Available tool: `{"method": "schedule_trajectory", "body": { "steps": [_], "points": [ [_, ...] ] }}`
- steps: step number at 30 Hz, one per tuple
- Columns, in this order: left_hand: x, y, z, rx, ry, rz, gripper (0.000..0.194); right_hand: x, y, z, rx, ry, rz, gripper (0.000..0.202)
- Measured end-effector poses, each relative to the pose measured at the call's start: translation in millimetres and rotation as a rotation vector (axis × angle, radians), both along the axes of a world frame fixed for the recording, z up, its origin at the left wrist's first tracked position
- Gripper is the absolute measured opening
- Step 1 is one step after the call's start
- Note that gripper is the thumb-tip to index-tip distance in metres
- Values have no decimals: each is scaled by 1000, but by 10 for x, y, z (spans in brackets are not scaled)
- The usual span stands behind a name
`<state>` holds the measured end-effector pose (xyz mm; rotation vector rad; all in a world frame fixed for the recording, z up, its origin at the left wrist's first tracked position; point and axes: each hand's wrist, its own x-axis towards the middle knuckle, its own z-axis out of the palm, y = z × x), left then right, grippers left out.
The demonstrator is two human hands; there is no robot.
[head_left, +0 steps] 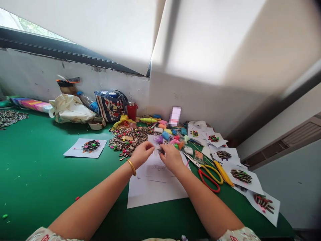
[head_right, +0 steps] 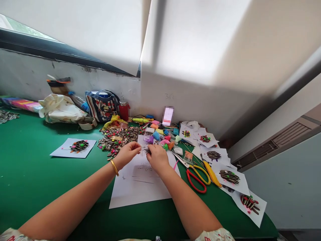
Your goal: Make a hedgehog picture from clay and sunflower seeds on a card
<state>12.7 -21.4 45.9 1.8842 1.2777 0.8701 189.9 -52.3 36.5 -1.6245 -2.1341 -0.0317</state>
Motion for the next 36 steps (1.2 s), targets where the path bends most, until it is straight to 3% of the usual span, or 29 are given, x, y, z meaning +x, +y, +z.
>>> {"method": "schedule_trajectory", "body": {
  "steps": [3, 6, 9, 18, 22, 30, 36],
  "points": [
    [46, -154, -57, -125, -128, -59, 14, 58, -160, -33, 55, 66, 16, 34],
    [71, -234, -146, -382, -426, -91, 19, 91, -239, -120, 64, 135, 46, 39],
    [63, -238, -196, -431, -564, -80, 25, 124, -249, -200, 73, 234, 83, 42],
    [43, -235, -186, -376, -680, 34, 24, 211, -297, -149, 15, 260, 217, 20],
    [68, -263, -180, -387, -725, 42, 24, 182, -328, -149, -53, 348, 198, 15],
    [72, -351, -121, -697, -713, -103, 36, 168, -274, -288, -175, 648, 73, 30],
    [62, -326, -154, -655, -717, -108, 39, 179, -269, -305, -454, 1082, 239, 53]
  ]
}}
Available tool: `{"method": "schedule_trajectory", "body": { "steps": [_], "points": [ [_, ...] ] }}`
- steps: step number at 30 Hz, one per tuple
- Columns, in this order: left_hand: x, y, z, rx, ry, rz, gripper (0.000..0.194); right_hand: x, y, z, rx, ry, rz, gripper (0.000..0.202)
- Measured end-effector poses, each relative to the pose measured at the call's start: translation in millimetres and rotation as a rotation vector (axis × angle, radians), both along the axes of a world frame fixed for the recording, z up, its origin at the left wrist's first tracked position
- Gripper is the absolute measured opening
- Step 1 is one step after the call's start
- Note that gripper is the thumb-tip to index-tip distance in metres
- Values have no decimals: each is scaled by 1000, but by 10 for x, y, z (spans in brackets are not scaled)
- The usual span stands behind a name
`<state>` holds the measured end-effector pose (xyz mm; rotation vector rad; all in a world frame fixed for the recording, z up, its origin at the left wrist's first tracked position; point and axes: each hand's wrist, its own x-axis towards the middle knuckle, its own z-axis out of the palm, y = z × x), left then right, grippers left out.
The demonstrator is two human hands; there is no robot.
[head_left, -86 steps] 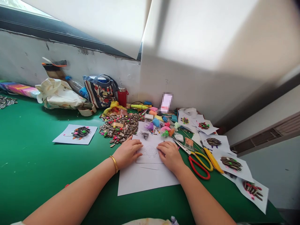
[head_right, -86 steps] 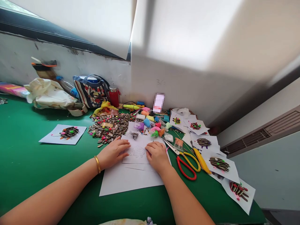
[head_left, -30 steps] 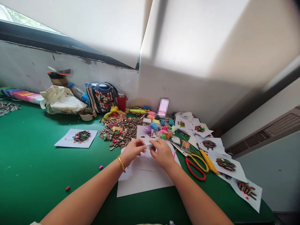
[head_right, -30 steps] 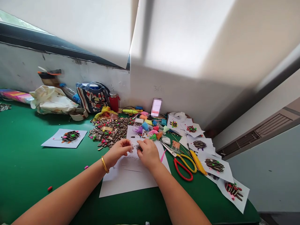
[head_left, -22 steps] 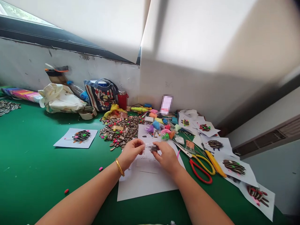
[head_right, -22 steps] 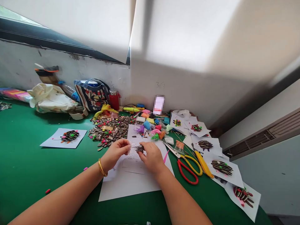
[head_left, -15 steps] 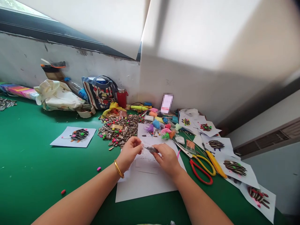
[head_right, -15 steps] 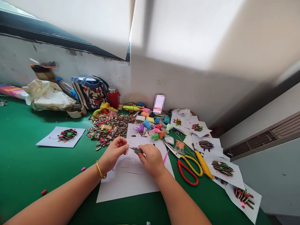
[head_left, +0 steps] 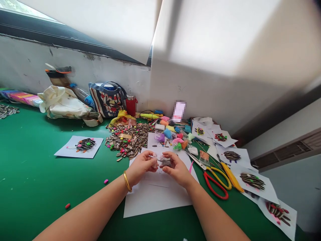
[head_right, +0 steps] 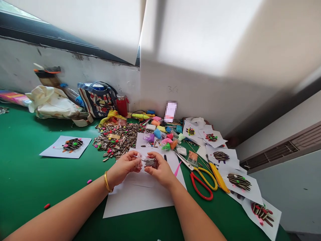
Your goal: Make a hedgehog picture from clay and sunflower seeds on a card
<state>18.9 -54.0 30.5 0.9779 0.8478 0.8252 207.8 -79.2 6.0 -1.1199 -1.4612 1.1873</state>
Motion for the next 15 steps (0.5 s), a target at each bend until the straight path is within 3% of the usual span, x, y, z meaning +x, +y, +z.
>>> {"method": "schedule_trajectory", "body": {
  "steps": [5, 11, 15],
  "points": [
    [-7, 1, -19, 74, -11, -76, 41, -39, 8, 36, -101, 117, -32, 34],
    [-16, -7, 16, 130, 69, -176, 37, -47, 8, 61, -50, 130, -77, 23],
    [-5, -17, 35, 182, 110, -120, 32, -18, 5, 64, -50, 214, -22, 46]
  ]
}}
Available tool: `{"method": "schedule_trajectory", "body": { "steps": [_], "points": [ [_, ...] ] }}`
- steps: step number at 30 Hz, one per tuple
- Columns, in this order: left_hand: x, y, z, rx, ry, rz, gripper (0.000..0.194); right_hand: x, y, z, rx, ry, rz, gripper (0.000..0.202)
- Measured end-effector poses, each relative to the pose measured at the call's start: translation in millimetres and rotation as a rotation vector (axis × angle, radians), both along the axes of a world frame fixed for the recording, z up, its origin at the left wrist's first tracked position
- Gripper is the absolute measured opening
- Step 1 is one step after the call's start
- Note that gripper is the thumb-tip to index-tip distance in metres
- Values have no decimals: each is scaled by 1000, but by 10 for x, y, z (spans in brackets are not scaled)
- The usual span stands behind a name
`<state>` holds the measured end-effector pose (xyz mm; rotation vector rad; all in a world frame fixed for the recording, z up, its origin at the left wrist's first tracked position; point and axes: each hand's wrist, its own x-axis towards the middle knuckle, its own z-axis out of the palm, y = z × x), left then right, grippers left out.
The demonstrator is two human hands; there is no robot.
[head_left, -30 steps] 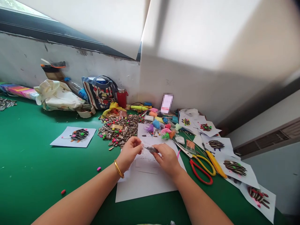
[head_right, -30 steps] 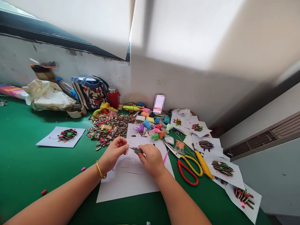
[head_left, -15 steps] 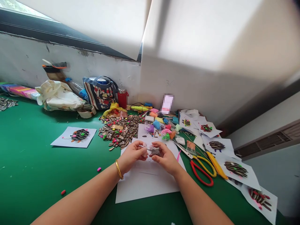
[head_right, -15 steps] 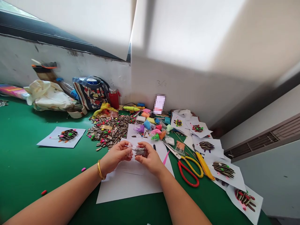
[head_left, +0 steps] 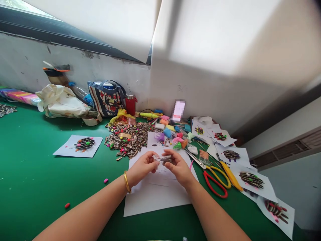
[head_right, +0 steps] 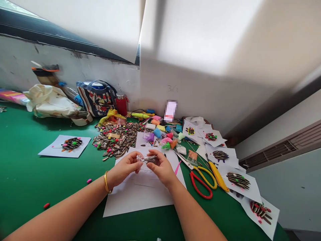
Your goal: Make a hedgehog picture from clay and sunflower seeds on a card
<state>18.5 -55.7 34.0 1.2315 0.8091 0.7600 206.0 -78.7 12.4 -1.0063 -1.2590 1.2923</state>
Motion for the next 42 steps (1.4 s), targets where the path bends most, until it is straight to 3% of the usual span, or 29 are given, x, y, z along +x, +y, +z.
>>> {"method": "schedule_trajectory", "body": {
  "steps": [3, 7, 11, 14, 19, 23, 25, 28, 31, 34, 37, 42],
  "points": [
    [3, 6, -39, 82, 38, 45, 30, 14, 13, -6, -51, 18, 0, 46],
    [-12, 16, -121, 358, 221, 136, 24, -9, 17, -15, -75, -101, -4, 39],
    [-27, 15, -151, 491, 285, 122, 18, -48, -4, -3, -74, -151, 23, 36],
    [-27, 25, -141, 482, 264, 129, 15, -56, -13, 15, -77, -156, 31, 33],
    [-4, 51, -121, 332, 154, 269, 16, -61, -8, -12, -59, -146, 8, 31],
    [-3, 87, -140, 210, 61, 291, 23, -3, 41, -44, 27, -234, -29, 31],
    [-31, 139, -154, 197, 32, 331, 27, 136, 94, -17, 138, -384, -107, 33],
    [-114, 265, -169, 223, 30, 391, 33, 509, 193, 53, 349, -824, -394, 35],
    [-209, 388, -188, 317, 133, 405, 37, 916, 276, 52, 229, -1229, -660, 41],
    [-275, 447, -216, 377, 281, 409, 40, 1142, 320, -42, 55, -1421, -650, 44],
    [-313, 443, -214, 411, 415, 422, 51, 1183, 329, -107, 5, -1491, -596, 36],
    [-351, 390, -90, 792, 719, 537, 42, 1127, 286, 15, 79, -1478, -777, 23]
  ]
}}
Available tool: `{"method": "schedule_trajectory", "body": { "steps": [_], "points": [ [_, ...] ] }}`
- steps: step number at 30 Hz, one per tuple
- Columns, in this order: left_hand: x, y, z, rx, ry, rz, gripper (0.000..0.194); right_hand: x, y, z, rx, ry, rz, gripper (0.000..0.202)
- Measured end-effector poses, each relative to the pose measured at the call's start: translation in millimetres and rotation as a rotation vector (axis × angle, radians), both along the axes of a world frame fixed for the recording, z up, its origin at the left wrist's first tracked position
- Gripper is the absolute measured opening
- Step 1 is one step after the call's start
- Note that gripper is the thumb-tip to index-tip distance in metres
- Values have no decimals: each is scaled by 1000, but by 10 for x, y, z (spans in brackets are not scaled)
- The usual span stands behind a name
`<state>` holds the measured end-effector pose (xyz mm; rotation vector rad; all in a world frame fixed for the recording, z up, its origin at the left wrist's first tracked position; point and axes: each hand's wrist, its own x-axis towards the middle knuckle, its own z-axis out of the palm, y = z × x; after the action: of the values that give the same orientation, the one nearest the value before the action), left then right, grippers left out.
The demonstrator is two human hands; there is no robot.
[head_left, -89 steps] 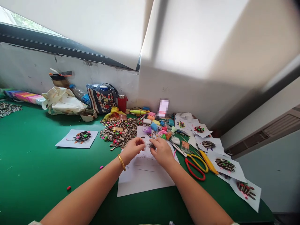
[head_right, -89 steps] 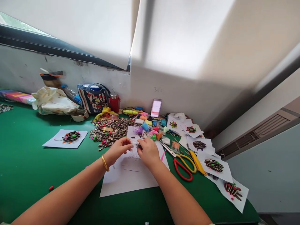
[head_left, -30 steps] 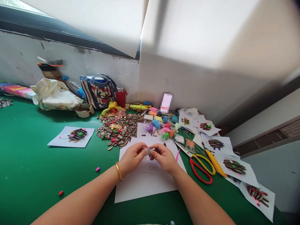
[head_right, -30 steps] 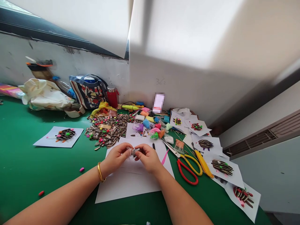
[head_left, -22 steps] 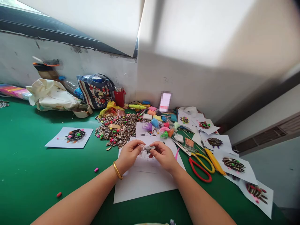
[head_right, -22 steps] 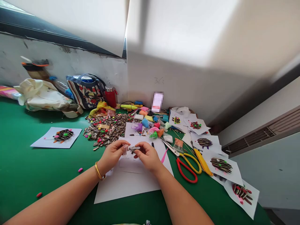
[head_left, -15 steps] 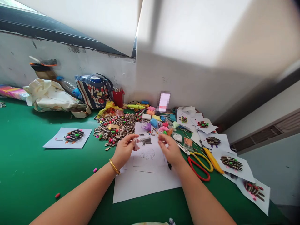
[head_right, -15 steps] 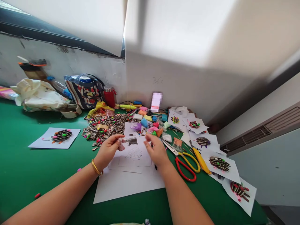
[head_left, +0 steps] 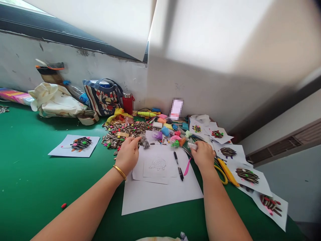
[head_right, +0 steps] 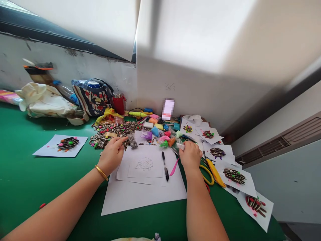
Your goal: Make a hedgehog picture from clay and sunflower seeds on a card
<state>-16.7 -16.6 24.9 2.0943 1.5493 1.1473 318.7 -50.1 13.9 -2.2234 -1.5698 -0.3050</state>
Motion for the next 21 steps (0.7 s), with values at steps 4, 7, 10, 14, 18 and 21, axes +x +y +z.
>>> {"method": "schedule_trajectory", "body": {
  "steps": [4, 7, 10, 14, 18, 21],
  "points": [
    [30, -72, 62, 10, 46, -238, 28, -202, -69, 104, 158, 210, 97, 23],
    [83, -138, 22, -160, 88, -540, 52, -455, -125, 102, 86, 498, 282, 23],
    [125, -183, -55, -246, 180, -664, 87, -663, -169, 79, 28, 634, 417, 21],
    [144, -195, -107, -288, 222, -674, 93, -779, -202, 70, -8, 703, 487, 23],
    [178, -231, -52, -186, 176, -591, 70, -854, -243, 56, -86, 807, 612, 27],
    [235, -304, -3, -96, -4, -497, 32, -958, -295, 51, -108, 871, 707, 27]
  ]
}}
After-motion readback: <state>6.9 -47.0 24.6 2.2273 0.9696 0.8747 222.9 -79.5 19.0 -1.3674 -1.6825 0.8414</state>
